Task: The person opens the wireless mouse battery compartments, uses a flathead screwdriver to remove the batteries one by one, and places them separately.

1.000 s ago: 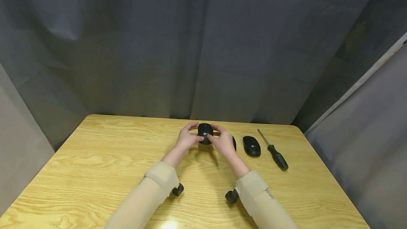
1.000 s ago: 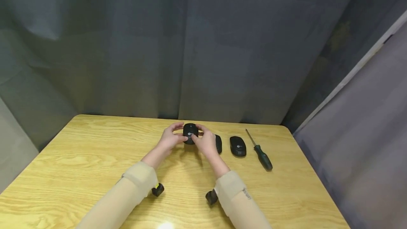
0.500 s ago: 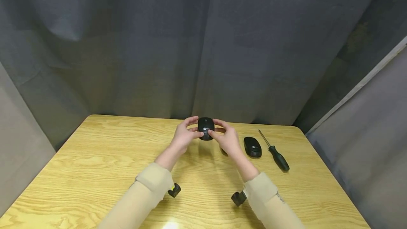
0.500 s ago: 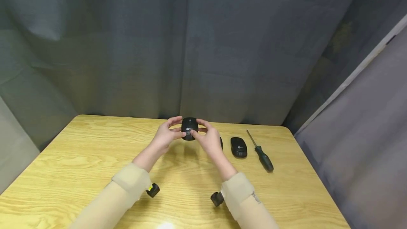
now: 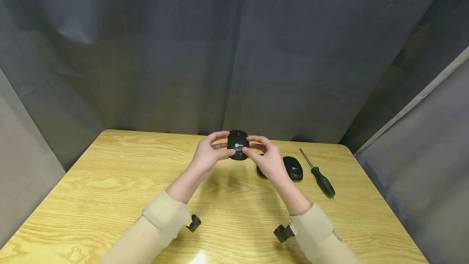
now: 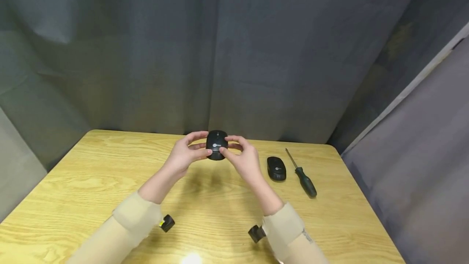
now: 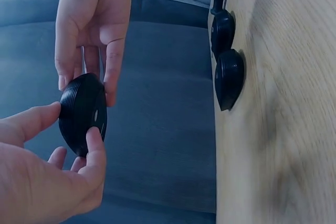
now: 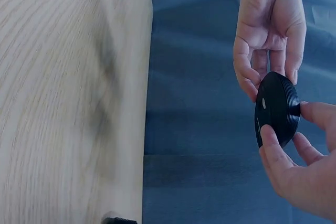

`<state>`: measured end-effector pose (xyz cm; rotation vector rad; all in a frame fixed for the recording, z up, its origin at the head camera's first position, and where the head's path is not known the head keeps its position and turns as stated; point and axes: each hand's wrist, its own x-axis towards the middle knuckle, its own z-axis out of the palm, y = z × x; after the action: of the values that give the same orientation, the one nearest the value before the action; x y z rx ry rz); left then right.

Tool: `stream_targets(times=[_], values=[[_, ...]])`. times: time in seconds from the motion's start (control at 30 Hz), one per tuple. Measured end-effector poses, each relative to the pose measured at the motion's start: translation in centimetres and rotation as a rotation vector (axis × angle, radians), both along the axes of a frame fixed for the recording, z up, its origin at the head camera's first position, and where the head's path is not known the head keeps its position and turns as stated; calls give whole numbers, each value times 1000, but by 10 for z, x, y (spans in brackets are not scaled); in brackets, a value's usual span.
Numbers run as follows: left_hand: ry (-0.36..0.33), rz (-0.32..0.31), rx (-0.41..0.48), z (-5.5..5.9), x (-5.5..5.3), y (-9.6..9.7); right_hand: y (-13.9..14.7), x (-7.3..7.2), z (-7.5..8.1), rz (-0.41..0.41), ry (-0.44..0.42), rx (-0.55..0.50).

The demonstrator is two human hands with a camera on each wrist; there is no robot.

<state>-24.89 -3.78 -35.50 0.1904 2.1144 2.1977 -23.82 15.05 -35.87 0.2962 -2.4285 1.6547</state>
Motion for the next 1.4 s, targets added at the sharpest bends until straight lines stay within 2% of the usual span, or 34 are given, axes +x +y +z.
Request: stream_targets(times=[0.13, 0.3, 0.57, 0.73, 1.03, 1.17, 1.27, 1.4], values=[[34, -1, -56, 7, 11, -4, 2, 9, 5, 26, 28, 0], [51, -14, -72, 11, 23, -8, 5, 21, 11, 47, 50, 9], [36, -44, -24, 14, 41, -15, 8, 38, 12, 132, 115, 3], [19, -68, -13, 15, 52, -20, 9, 47, 9, 164, 121, -8], [31, -142, -46, 10, 70, -25, 7, 62, 3, 229, 107, -101], [54, -174, -70, 7, 76, -29, 8, 66, -3, 244, 103, -103], [64, -170, -90, 3, 80, -30, 8, 68, -10, 249, 93, -98], [71, -131, -114, -6, 82, -29, 7, 69, -19, 251, 75, -103]])
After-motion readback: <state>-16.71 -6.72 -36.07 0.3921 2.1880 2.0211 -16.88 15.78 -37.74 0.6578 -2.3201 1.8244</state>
